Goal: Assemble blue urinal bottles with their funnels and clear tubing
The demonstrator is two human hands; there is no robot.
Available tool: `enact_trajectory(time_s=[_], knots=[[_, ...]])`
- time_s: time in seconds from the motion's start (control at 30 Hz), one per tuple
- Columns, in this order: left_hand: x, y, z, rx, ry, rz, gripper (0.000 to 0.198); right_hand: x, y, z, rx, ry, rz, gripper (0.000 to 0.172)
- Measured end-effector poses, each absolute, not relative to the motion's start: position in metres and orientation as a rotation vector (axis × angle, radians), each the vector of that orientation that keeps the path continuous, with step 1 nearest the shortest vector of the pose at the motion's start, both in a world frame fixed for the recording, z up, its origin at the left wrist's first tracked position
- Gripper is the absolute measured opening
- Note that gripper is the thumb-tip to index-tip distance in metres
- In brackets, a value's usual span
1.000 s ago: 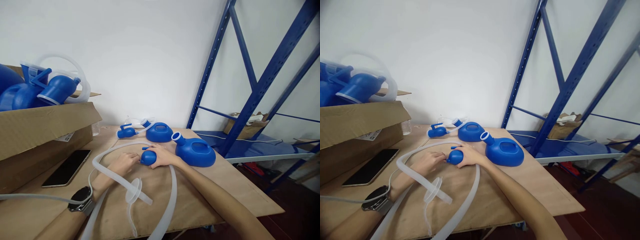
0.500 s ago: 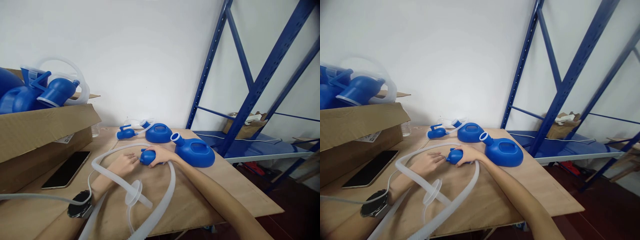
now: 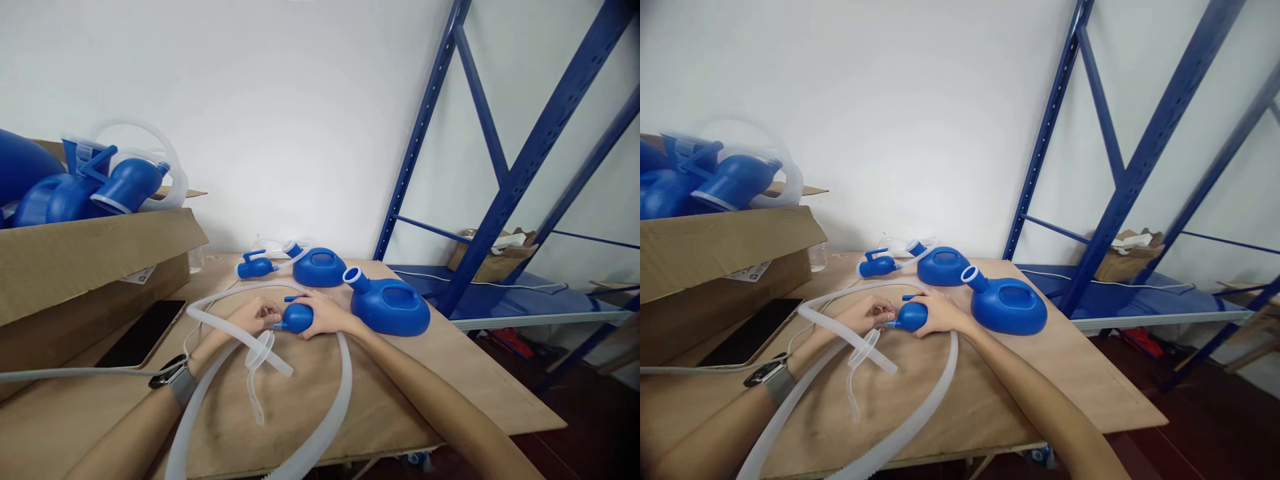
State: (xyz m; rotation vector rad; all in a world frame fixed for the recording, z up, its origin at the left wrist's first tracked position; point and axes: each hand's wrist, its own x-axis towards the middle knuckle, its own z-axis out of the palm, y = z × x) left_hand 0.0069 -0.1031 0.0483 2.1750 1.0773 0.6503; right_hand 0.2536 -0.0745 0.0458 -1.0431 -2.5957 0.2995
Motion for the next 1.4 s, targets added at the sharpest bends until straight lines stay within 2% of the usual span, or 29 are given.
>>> enact_trajectory(time_s=[0.1, 0.37, 0.6, 0.93, 1.17, 1.4], knots=[[0.007, -0.1, 0.032, 2.089, 1.069, 0.671, 0.038, 0.254, -0.075, 0.044, -1.031, -2.591, 0.291, 0.086], [0.007, -0.098, 0.015, 2.061, 0.998, 0.773, 0.037, 0.256, -0.075, 0.043, -1.017, -2.591, 0.299, 0.084], [0.009, -0.108, 0.026, 2.293, 1.076, 0.775, 0.026, 0.258, -0.074, 0.041, -1.016, -2.563, 0.315, 0.085], [0.005, -0.104, 0.026, 1.8, 1.039, 0.718, 0.049, 0.254, -0.078, 0.048, -0.983, -2.605, 0.328, 0.079], [0.012, -0.103, 0.028, 2.097, 1.099, 0.764, 0.037, 0.255, -0.079, 0.046, -0.989, -2.601, 0.323, 0.08], [0.007, -0.101, 0.034, 2.211, 1.163, 0.734, 0.034, 0.255, -0.076, 0.044, -0.937, -2.621, 0.309, 0.079]])
